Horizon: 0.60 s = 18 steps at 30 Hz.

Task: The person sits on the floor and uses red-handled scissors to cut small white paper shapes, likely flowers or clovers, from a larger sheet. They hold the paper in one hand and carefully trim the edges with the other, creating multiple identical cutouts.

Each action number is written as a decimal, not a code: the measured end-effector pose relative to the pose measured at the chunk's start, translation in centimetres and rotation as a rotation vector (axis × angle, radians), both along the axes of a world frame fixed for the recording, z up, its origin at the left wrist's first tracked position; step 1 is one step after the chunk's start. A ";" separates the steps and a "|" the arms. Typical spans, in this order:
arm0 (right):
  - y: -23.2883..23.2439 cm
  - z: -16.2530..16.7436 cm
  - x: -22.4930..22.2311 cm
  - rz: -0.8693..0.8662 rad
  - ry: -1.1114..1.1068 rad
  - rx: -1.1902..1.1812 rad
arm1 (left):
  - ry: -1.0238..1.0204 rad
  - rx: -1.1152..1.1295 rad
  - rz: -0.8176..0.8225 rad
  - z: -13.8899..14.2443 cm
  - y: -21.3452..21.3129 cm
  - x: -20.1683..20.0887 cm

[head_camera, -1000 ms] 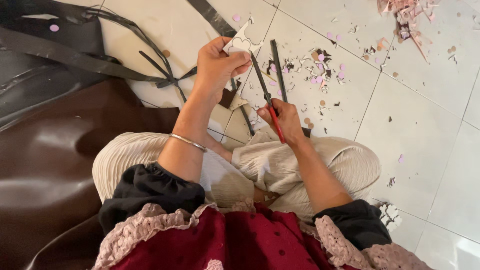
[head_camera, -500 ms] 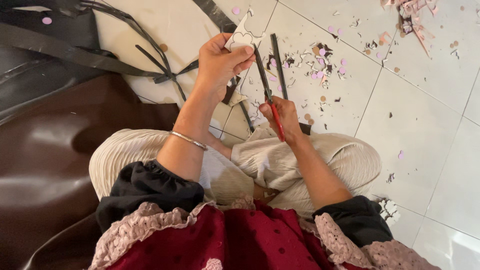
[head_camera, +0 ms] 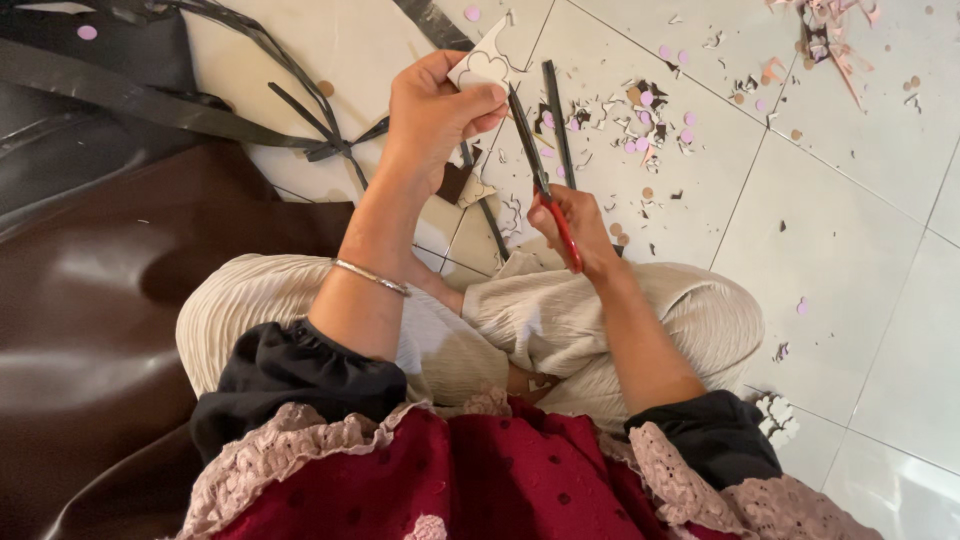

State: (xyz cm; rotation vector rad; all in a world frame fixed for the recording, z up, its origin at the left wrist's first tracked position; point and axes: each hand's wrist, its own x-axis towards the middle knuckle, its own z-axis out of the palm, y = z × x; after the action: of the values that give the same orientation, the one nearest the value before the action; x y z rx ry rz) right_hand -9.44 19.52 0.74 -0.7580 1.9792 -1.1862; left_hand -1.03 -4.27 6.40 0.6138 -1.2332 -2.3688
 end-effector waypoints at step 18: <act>0.7 2.1 -1.0 0.108 0.044 0.004 | 0.024 0.031 -0.093 1.2 -0.4 0.6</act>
State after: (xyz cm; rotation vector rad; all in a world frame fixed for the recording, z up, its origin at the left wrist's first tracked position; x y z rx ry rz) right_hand -10.46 20.24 2.84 -0.8849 1.9498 -1.1106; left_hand -0.41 -4.63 7.64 0.5475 -1.2419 -2.4688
